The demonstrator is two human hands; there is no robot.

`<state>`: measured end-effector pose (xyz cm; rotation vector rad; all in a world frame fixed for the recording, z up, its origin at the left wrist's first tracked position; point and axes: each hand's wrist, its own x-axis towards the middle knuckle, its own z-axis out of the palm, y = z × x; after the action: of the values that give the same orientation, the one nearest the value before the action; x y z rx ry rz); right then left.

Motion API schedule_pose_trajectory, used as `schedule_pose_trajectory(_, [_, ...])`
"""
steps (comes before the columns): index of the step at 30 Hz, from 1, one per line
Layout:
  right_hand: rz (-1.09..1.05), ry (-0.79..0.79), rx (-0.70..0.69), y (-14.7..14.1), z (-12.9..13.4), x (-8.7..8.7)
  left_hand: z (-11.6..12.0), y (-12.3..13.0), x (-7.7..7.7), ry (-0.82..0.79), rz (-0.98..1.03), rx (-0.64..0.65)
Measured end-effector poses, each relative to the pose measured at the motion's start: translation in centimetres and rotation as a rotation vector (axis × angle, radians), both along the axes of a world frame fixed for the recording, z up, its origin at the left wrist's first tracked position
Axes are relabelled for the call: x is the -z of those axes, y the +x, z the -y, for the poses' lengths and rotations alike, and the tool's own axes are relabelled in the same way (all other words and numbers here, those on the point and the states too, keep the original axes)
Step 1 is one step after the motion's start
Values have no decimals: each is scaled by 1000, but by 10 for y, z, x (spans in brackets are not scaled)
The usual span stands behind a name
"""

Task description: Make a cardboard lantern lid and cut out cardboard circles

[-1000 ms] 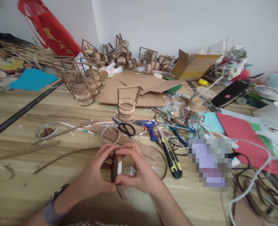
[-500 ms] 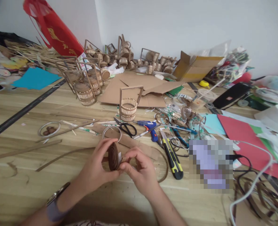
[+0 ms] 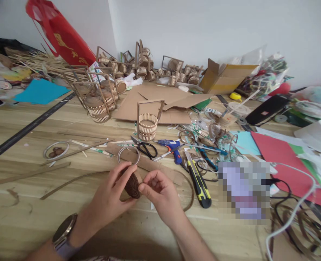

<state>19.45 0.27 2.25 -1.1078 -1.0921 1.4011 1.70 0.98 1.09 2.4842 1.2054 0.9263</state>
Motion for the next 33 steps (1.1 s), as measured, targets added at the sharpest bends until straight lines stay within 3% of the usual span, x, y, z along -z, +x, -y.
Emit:
schedule_pose_trajectory(6, [84,138,137,5,3,-6,-4,5,-2,-52,47,-90])
schedule_pose_trajectory(11, [189,-26,-59,10,4,-18,-6,5,-3,-154,139,-150])
schedule_pose_trajectory(14, [320,-77,-109,8,4,-18,-7,5,-3,-165,143,-175])
schedule_pose_trajectory(19, [594,82,-22,3,7,-8,-4,7,-1,-89,115,-202])
schedule_pose_trajectory(25, [767,341,104,-1,9,-6,-1,10,1,-66,102,-249])
schedule_pose_trajectory(30, [780,410,125,-3,10,-5,-1,11,0,-124,113,-278])
schedule_pose_trajectory(33, [731,360,112,-2,11,-7,-2,10,-1,-161,132,-287])
